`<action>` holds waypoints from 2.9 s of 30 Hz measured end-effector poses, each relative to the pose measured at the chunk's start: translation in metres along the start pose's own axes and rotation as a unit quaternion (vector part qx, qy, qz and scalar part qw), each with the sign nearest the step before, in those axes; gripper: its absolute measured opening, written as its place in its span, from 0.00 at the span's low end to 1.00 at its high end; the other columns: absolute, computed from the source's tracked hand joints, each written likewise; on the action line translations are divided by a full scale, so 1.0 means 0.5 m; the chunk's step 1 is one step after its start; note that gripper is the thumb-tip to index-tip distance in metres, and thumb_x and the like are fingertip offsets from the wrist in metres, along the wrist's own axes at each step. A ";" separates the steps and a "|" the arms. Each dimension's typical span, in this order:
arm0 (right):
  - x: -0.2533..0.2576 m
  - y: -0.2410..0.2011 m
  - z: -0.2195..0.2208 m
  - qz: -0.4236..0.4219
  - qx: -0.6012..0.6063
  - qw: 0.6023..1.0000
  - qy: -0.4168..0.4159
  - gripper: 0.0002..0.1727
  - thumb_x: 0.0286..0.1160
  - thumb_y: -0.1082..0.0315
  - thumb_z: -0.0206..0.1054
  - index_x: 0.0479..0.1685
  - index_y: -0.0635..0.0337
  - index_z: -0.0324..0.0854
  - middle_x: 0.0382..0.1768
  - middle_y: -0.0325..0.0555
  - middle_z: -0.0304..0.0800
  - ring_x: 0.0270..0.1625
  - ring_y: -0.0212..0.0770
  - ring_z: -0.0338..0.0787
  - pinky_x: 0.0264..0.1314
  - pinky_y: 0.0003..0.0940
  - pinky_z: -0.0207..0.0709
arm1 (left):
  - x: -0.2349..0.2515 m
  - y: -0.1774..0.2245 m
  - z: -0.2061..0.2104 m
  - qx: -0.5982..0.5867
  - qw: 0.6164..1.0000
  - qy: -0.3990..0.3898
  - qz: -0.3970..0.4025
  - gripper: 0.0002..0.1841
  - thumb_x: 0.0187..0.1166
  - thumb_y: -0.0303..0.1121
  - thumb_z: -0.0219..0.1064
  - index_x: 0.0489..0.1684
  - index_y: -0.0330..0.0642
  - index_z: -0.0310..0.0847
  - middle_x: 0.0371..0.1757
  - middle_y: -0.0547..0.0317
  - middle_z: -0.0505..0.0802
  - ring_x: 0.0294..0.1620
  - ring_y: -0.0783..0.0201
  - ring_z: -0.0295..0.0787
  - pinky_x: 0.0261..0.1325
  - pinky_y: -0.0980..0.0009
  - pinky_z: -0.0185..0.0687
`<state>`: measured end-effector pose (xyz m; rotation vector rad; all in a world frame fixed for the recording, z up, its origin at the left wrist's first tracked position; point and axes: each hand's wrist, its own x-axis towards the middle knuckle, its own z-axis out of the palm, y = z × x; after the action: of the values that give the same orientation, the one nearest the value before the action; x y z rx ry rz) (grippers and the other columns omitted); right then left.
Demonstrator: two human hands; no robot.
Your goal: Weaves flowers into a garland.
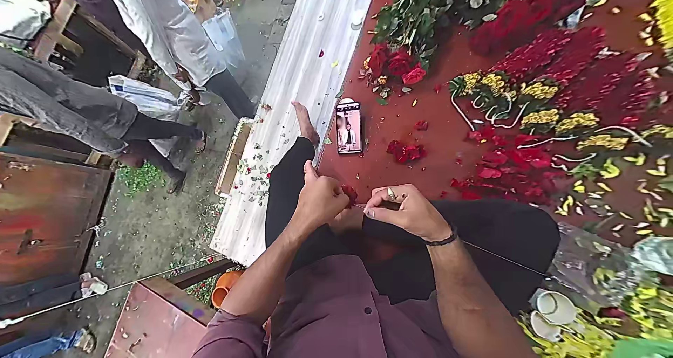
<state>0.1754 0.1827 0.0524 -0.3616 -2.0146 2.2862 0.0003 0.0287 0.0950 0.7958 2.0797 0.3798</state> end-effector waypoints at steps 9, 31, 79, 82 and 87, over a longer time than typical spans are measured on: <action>-0.020 -0.053 -0.003 0.128 0.169 0.971 0.109 0.05 0.69 0.77 0.71 0.37 0.57 0.85 0.30 0.31 0.88 0.35 0.21 0.86 0.43 0.19 0.84 | -0.030 0.119 -0.035 -0.252 0.927 -0.079 0.267 0.06 0.78 0.29 0.72 0.35 0.36 0.91 0.30 0.60 0.93 0.30 0.71 0.88 0.37 0.70 0.87; 0.002 0.029 -0.020 0.035 0.041 0.998 0.019 0.04 0.68 0.71 0.75 0.32 0.60 0.95 0.30 0.39 0.96 0.33 0.28 0.90 0.41 0.27 0.86 | 0.001 -0.042 -0.013 -0.115 0.989 -0.094 0.023 0.12 0.74 0.44 0.76 0.27 0.48 0.95 0.22 0.67 0.92 0.23 0.74 0.86 0.35 0.66 0.85; 0.120 0.244 -0.360 0.322 -0.350 0.824 0.307 0.18 0.64 0.55 0.81 0.49 0.55 0.94 0.51 0.58 0.94 0.59 0.63 0.90 0.63 0.73 0.76 | -0.054 -0.034 -0.017 -0.204 0.973 -0.078 0.077 0.08 0.70 0.39 0.76 0.26 0.48 0.91 0.23 0.71 0.90 0.24 0.76 0.82 0.31 0.73 0.78; 0.137 0.258 -0.352 0.274 -0.282 0.837 0.381 0.13 0.62 0.60 0.82 0.41 0.57 0.94 0.45 0.55 0.95 0.54 0.57 0.92 0.61 0.67 0.80 | -0.054 -0.043 -0.020 -0.209 0.972 -0.075 0.071 0.08 0.71 0.39 0.76 0.26 0.48 0.91 0.23 0.70 0.90 0.24 0.75 0.82 0.31 0.72 0.79; 0.128 0.233 -0.357 0.215 -0.127 0.859 0.448 0.10 0.68 0.66 0.78 0.45 0.60 0.93 0.39 0.48 0.95 0.39 0.40 0.90 0.44 0.44 0.82 | -0.049 -0.054 -0.009 -0.213 0.972 -0.076 0.062 0.08 0.71 0.40 0.76 0.26 0.48 0.91 0.23 0.70 0.89 0.24 0.75 0.82 0.31 0.72 0.78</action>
<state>0.1650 0.3531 -0.0904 -1.6670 -1.7709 1.4684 -0.0034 -0.0077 0.0986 0.6717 1.7248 0.7791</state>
